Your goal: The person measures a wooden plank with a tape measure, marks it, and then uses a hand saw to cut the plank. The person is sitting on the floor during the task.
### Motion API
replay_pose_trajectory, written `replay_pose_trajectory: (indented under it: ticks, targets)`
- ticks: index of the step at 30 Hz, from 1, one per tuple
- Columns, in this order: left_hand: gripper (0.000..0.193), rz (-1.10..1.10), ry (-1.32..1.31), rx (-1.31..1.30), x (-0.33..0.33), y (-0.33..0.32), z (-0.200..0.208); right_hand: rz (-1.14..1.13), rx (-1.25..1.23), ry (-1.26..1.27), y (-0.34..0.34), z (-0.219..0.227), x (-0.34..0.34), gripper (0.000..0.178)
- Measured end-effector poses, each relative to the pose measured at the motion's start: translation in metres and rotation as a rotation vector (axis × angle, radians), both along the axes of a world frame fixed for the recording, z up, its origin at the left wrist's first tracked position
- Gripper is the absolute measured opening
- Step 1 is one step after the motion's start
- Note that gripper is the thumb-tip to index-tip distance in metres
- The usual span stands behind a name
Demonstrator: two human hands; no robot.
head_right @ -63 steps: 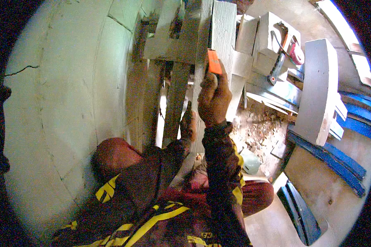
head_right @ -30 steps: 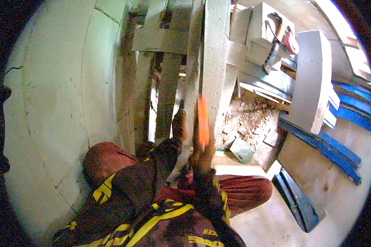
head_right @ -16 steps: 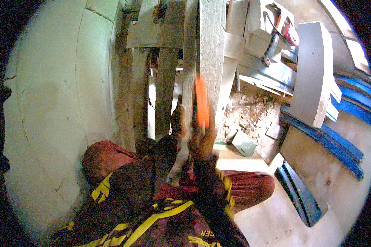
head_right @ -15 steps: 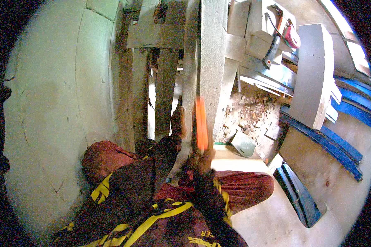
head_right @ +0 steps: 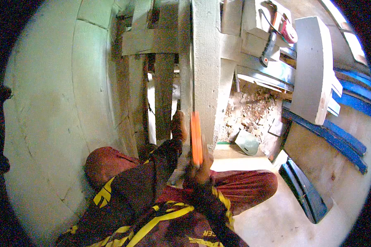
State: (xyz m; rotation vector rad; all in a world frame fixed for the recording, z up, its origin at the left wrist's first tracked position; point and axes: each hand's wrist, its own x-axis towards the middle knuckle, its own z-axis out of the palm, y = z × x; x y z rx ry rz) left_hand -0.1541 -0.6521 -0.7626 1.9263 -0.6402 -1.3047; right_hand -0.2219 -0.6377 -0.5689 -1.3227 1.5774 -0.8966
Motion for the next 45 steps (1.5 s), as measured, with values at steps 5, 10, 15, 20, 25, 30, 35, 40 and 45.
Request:
replay_pose_trajectory:
  ticks: [5,10,15,20,25,30,35,40,45]
  targets:
    - [0.050,-0.176,-0.073,0.037,0.002,0.007,-0.011,-0.019,-0.182,0.017,-0.080,-0.004,0.009,0.053]
    - [0.052,-0.166,-0.026,-0.009,-0.004,0.016,-0.033,0.009,-0.082,-0.076,-0.167,-0.041,0.007,0.049]
    - [0.058,-0.150,0.009,0.003,-0.001,0.018,-0.027,-0.043,0.064,0.008,-0.003,0.009,0.006,0.065]
    - [0.059,0.030,-0.047,-0.101,-0.005,0.001,-0.010,-0.053,-0.035,-0.034,-0.088,-0.036,0.003,0.049]
    - [0.059,-0.077,0.097,0.040,0.001,0.007,-0.006,-0.033,-0.045,-0.084,-0.113,-0.046,0.000,0.055]
    - [0.053,-0.093,0.043,-0.001,-0.001,0.012,-0.012,0.079,-0.015,-0.012,-0.013,-0.005,-0.001,0.052]
    - [0.055,-0.107,0.236,-0.048,-0.001,0.008,-0.028,-0.026,-0.085,0.010,-0.072,-0.049,0.003,0.066]
    - [0.054,0.072,0.189,-0.125,-0.009,-0.002,-0.019,0.100,-0.096,-0.081,-0.109,-0.033,-0.003,0.048]
    - [0.052,0.026,-0.069,-0.108,-0.039,-0.012,0.017,0.382,-0.023,0.006,-0.129,0.007,-0.036,0.054]
